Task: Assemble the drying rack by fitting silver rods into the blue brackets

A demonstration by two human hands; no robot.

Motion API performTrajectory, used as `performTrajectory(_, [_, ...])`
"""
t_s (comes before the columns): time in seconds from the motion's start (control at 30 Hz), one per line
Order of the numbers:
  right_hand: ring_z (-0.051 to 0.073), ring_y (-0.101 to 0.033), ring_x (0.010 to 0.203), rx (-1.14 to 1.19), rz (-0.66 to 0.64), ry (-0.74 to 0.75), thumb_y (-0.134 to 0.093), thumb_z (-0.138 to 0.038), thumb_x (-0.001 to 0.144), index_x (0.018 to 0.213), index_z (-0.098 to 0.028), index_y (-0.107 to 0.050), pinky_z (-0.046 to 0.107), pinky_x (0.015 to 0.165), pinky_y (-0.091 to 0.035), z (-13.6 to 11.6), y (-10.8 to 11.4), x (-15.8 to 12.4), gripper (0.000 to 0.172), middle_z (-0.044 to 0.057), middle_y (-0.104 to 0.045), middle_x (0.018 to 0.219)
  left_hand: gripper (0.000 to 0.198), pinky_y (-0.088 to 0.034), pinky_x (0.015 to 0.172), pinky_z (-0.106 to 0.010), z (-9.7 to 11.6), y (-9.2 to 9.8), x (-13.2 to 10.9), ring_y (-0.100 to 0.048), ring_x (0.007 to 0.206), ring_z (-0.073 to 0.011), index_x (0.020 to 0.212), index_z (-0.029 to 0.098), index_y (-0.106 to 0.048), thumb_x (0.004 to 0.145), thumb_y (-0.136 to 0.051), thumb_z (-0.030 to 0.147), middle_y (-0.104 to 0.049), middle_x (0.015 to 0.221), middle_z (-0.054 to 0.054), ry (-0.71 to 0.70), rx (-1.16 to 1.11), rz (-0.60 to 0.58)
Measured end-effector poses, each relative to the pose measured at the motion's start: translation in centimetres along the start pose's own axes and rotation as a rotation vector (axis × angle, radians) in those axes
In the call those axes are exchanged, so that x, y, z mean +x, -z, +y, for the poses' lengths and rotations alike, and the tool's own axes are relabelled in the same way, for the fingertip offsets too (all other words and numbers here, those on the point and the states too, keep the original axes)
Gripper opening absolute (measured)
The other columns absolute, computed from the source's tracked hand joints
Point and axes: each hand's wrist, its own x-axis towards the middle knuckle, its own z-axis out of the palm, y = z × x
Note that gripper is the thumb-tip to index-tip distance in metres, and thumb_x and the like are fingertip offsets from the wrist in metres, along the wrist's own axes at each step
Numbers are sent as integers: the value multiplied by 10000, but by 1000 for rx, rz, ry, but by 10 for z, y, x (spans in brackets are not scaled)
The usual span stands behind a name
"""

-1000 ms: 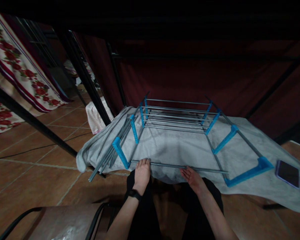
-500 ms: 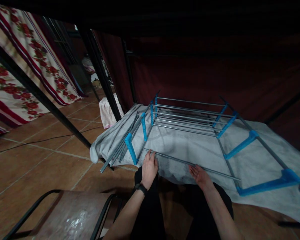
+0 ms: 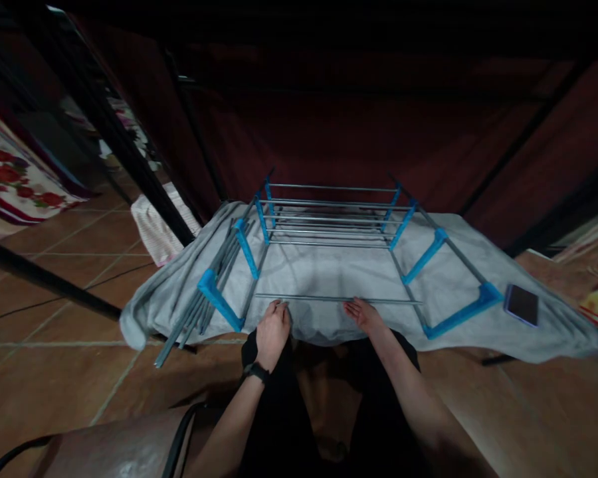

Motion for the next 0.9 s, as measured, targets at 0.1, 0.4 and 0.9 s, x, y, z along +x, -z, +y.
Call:
performTrajectory(0.1, [197, -698, 871, 26, 39, -37, -509, -168, 878, 856, -192, -567, 371, 856, -565, -4, -4, -1, 66, 110, -726, 876, 344, -507, 838, -296, 1, 0, 2, -647, 987, -191, 1211, 218, -617, 955, -395, 276, -567, 1323, -86, 3, 23, -17])
performTrajectory(0.4, [192, -687, 761, 19, 26, -140, -466, -186, 913, 941, -124, -605, 354, 794, -558, -9, -11, -4, 155, 115, -722, 786, 338, -489, 772, -285, 2, 2, 2, -648, 943, -188, 1190, 219, -622, 955, -386, 280, -600, 1280, -75, -30, 42, -27])
performTrajectory(0.9, [182, -714, 805, -171, -44, -259, -435, -277, 942, 1000, -106, -647, 324, 827, -546, -11, -7, -5, 279, 145, -746, 885, 298, -482, 945, -290, -14, 11, -34, -625, 1051, -164, 1082, 199, -663, 962, -394, 247, -681, 1106, -63, -110, -413, 108])
